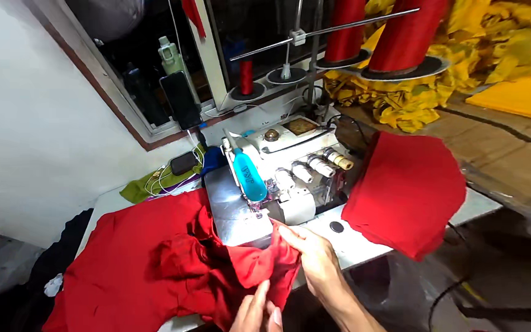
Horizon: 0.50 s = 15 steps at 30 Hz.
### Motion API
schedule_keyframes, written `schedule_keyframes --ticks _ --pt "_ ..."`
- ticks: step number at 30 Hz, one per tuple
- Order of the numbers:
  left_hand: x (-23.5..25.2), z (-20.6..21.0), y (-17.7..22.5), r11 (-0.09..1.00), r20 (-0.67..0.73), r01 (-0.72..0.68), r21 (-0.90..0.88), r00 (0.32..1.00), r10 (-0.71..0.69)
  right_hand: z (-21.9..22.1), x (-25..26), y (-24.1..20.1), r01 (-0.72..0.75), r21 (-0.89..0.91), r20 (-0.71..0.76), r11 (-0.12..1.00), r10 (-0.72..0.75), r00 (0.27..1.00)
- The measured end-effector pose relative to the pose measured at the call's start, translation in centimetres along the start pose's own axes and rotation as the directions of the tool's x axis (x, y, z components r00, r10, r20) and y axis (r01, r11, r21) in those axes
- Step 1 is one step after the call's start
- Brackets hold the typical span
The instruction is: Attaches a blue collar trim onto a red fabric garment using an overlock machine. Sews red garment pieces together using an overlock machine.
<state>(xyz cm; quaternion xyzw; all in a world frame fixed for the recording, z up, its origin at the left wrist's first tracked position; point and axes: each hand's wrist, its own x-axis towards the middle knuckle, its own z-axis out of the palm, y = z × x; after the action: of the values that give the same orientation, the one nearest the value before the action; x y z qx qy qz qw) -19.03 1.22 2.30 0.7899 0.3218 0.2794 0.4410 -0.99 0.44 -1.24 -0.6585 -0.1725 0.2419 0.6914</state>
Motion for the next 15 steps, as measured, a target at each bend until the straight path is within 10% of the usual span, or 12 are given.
schedule_keyframes --ticks 6,9,15 --pt "5.6 -3.3 4.0 0.910 -0.101 -0.341 0.236 0.923 0.372 -0.5 -1.8 -1.7 0.023 0.130 0.024 0.991 -0.026 0.999" --pt "8.2 -2.9 5.5 0.857 0.110 -0.410 0.312 0.912 0.396 -1.4 -3.8 -4.3 0.126 0.193 0.094 0.973 -0.147 0.985" --pt "9.7 -4.6 14.6 0.753 0.056 -0.646 0.122 0.762 0.645 -5.0 -5.4 -11.3 0.416 0.376 0.271 0.828 -0.528 0.805"
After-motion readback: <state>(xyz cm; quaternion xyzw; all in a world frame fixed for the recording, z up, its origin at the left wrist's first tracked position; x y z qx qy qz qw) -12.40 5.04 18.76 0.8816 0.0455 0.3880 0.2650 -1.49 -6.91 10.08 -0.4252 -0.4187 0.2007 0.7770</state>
